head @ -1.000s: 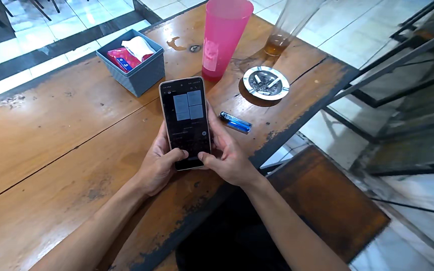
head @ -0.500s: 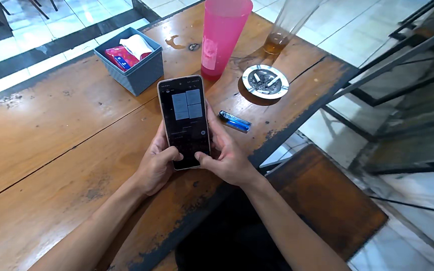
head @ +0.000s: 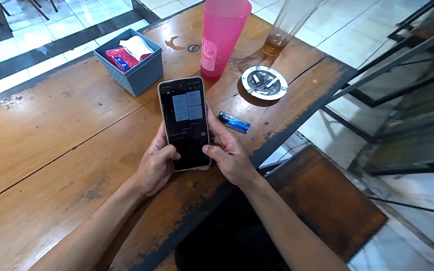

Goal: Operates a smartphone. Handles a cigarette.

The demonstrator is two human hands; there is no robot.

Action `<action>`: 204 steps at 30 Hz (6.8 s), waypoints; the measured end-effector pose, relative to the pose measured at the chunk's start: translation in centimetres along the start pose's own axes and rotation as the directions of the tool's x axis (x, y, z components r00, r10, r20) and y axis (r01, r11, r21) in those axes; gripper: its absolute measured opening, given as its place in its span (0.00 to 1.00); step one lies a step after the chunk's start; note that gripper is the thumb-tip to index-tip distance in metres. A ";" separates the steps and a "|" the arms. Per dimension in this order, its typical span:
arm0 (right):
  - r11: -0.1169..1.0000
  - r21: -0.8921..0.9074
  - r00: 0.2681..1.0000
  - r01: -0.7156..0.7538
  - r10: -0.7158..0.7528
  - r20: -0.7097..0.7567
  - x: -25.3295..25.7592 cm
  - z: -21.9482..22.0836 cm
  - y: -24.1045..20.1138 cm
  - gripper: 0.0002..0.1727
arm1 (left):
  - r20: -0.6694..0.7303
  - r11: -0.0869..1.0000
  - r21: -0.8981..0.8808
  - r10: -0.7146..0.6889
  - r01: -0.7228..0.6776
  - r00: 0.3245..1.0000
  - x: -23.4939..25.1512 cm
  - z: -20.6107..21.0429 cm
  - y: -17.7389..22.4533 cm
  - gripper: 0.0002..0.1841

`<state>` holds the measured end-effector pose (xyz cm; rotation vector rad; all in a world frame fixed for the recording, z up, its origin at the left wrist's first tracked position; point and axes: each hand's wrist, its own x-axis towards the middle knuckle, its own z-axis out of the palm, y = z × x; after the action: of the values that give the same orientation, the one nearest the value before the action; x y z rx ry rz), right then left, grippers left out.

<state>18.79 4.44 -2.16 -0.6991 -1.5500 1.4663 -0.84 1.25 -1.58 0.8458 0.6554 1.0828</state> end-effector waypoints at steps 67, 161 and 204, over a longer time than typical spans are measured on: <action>0.997 0.075 0.997 0.006 0.000 -0.076 -0.1 -0.1 0.6 0.34 | 0.073 0.998 -0.060 0.008 -0.004 0.997 0.1 -0.3 0.1 0.28; 0.991 0.128 0.999 -0.028 0.033 -0.033 0.1 -0.3 0.4 0.38 | 0.022 0.997 -0.062 -0.040 0.041 0.999 0.2 -0.1 0.2 0.24; 0.994 0.113 1.000 -0.008 0.011 -0.026 0.1 -0.3 0.3 0.37 | 0.060 0.997 -0.076 0.000 0.005 0.998 0.1 -0.1 0.2 0.31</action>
<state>18.96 4.72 -2.50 -0.6577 -1.4335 1.5328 -0.97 1.38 -1.50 0.8086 0.5613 1.0691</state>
